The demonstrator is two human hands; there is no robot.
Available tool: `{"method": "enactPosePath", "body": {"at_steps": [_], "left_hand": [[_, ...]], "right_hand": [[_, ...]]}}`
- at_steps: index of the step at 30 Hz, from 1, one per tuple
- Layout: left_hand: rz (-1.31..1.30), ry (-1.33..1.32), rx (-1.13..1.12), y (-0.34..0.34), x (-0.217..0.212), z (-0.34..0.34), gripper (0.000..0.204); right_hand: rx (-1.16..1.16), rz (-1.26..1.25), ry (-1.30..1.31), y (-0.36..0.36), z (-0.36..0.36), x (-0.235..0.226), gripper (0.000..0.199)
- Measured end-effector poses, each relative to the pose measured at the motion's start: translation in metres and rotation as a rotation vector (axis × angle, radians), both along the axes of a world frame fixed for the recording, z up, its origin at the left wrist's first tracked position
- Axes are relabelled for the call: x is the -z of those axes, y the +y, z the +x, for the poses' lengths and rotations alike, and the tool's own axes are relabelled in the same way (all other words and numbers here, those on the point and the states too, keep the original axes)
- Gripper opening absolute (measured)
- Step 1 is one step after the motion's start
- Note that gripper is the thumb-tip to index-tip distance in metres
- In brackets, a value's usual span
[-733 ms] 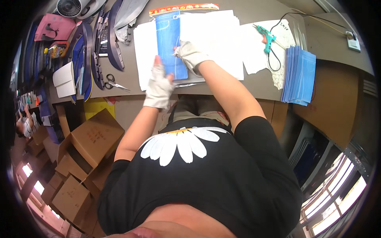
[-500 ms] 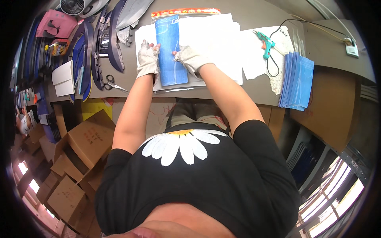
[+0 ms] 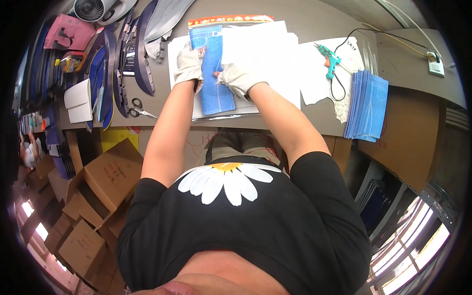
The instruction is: The person places blue rectangular items into clear plastic sleeves one by one. They smooth the sleeves to remove air bubbles and stack the packaged items on the table. The person handles the items with gloved hands and organizes them into a neat pile.
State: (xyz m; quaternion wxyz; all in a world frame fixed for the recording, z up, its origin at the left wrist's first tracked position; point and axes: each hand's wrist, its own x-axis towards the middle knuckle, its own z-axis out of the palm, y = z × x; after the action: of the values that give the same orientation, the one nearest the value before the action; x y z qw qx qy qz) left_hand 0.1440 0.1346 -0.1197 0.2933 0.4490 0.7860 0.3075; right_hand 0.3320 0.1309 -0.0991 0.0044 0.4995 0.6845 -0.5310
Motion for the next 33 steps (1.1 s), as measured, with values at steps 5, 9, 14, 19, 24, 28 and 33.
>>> {"method": "enactPosePath", "body": {"at_steps": [5, 9, 14, 19, 24, 28, 33], "left_hand": [[0.016, -0.208, -0.046, 0.008, 0.004, -0.006, 0.052], [0.035, -0.452, -0.116, 0.02, 0.038, -0.025, 0.05], [-0.009, -0.36, -0.145, 0.056, 0.099, -0.066, 0.05], [0.032, -0.882, -0.365, 0.036, 0.024, -0.027, 0.037], [-0.159, -0.126, 0.272, -0.03, -0.019, -0.019, 0.07], [-0.144, -0.46, -0.114, -0.108, -0.001, 0.018, 0.061], [-0.129, -0.442, -0.153, -0.134, -0.011, 0.033, 0.043]], "right_hand": [[0.06, -0.134, 0.035, 0.001, 0.0, -0.016, 0.056], [0.057, -0.091, -0.003, 0.004, 0.0, 0.004, 0.056], [0.036, -0.058, 0.001, 0.002, -0.006, -0.001, 0.053], [-0.005, -0.018, -0.137, 0.006, -0.008, -0.022, 0.044], [0.127, -0.009, 0.094, 0.002, -0.002, 0.022, 0.041], [0.031, 0.009, -0.076, 0.007, -0.011, 0.012, 0.042], [0.025, 0.001, -0.088, 0.005, -0.01, 0.01, 0.043]]}}
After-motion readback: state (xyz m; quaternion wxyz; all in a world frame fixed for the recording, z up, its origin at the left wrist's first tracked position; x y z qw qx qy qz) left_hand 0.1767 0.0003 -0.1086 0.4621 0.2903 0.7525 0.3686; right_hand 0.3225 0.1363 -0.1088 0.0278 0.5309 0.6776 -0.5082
